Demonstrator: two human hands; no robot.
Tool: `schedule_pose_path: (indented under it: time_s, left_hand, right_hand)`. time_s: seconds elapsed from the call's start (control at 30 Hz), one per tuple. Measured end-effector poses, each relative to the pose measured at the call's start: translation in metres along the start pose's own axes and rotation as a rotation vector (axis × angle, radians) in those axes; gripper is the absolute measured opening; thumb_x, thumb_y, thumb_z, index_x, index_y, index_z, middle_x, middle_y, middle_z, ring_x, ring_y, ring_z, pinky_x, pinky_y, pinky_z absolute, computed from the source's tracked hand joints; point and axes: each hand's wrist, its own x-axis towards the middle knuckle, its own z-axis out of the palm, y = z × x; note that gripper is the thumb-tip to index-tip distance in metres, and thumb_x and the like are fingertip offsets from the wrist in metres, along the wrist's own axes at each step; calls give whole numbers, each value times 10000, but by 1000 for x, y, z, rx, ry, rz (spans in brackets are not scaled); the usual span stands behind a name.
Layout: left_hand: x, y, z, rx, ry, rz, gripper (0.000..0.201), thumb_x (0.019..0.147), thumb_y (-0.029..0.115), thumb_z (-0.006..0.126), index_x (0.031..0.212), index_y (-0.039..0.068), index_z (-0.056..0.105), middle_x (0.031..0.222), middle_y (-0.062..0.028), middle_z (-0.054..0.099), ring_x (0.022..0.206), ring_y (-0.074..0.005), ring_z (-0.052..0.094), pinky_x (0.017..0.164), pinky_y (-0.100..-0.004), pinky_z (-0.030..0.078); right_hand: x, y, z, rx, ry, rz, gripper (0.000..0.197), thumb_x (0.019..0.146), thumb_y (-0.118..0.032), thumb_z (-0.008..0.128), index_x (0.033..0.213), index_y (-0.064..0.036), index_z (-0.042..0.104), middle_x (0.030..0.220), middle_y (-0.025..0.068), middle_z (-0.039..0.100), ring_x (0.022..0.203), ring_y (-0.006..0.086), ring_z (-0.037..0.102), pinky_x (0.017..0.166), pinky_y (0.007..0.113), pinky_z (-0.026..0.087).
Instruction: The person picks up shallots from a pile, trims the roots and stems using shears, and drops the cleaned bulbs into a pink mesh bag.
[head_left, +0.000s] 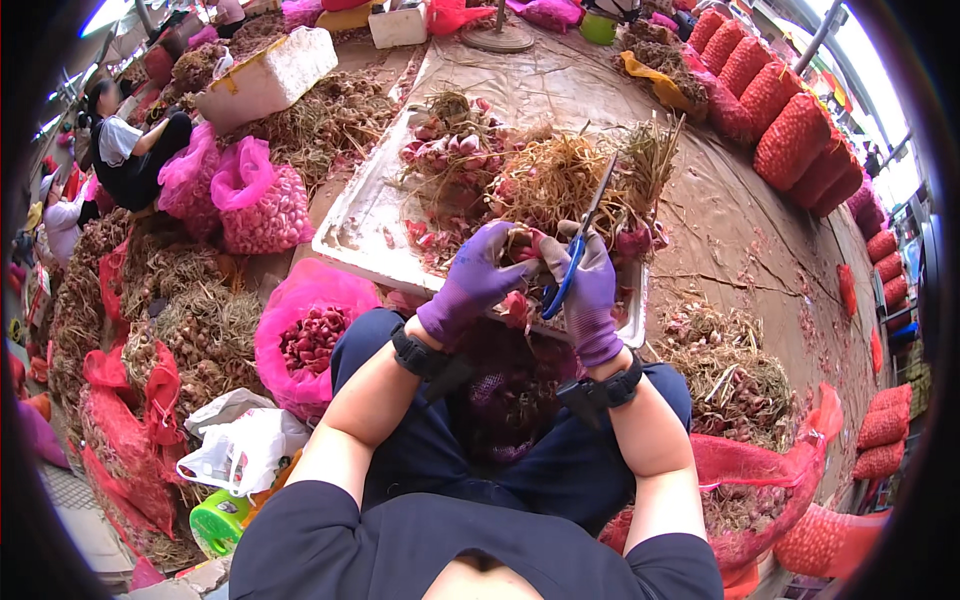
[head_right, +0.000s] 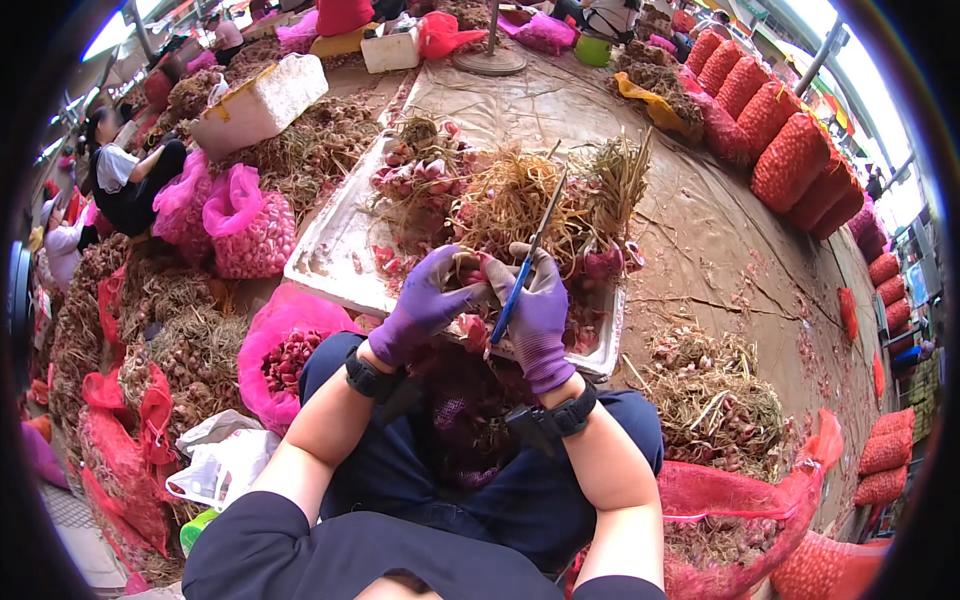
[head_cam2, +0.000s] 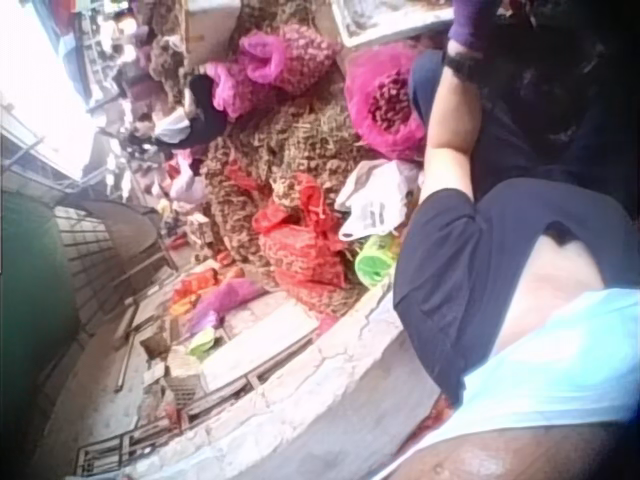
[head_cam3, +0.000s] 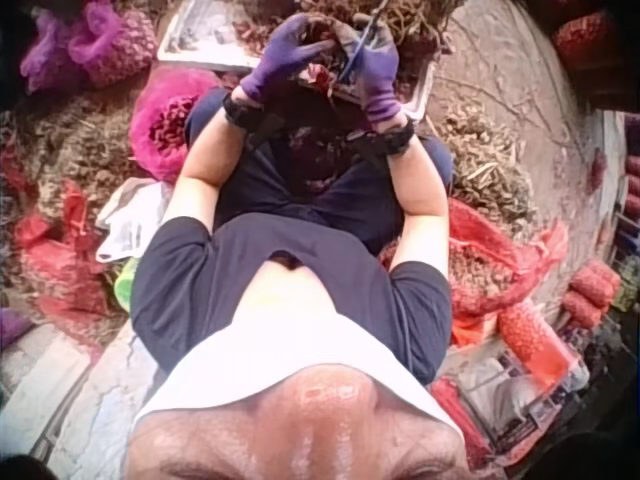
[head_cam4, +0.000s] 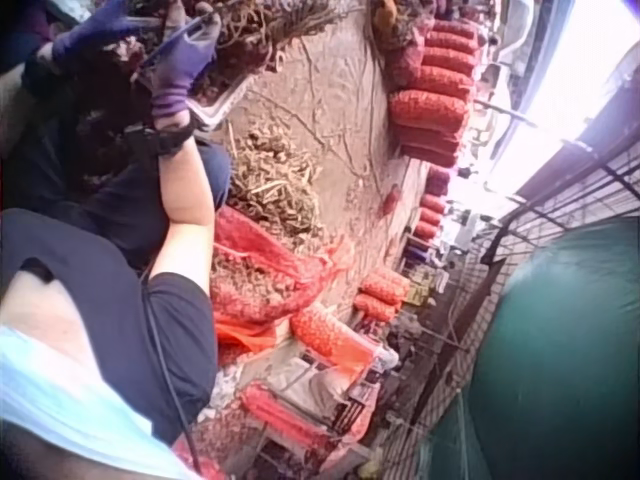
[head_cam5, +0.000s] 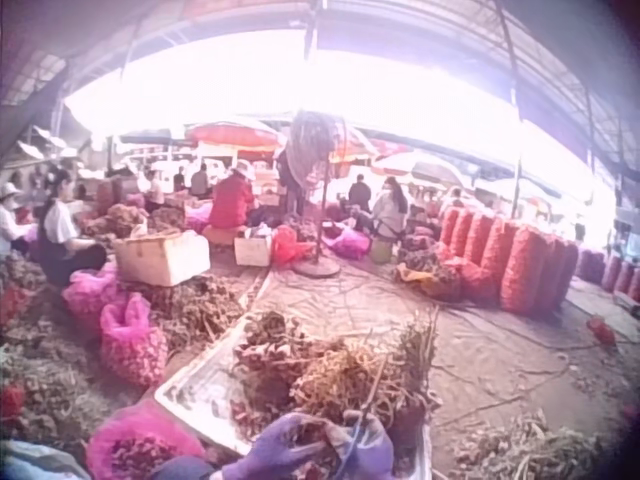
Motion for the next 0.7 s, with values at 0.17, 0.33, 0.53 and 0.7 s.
schedule_pose_path:
  time_s: [0.17, 0.33, 0.53, 0.7]
  left_hand:
    - [1, 2, -4, 341, 65, 467, 299, 757, 23, 738, 1027, 8, 611, 979, -86, 607, 949, -199, 595, 862, -323, 474]
    - [1, 16, -10, 349, -20, 464, 233, 729, 9, 727, 938, 17, 625, 956, -112, 618, 915, -250, 613, 806, -328, 489]
    - [1, 14, -10, 393, 13, 551, 196, 737, -34, 672, 922, 16, 630, 952, -119, 637, 864, -282, 636, 757, -331, 509]
    - [0, 19, -5, 644, 71, 521, 166, 774, -1, 658, 937, 8, 627, 964, -137, 640, 896, -306, 630, 777, -351, 511]
  right_hand:
    - [2, 8, -5, -169, 66, -4, 393, 848, -127, 734, 1154, -5, 519, 873, 38, 620, 758, 80, 590, 657, 200, 483]
    - [0, 9, -5, -105, 24, 31, 414, 853, -122, 725, 1182, 4, 506, 919, 69, 635, 798, 97, 612, 684, 206, 499]
    - [-2, 1, -3, -137, -31, 80, 432, 865, -91, 700, 1215, 16, 469, 962, 101, 645, 837, 126, 638, 750, 222, 524]
    - [-1, 6, -1, -106, 0, 51, 395, 868, -105, 701, 1180, 7, 485, 946, 95, 644, 814, 125, 649, 679, 220, 530]
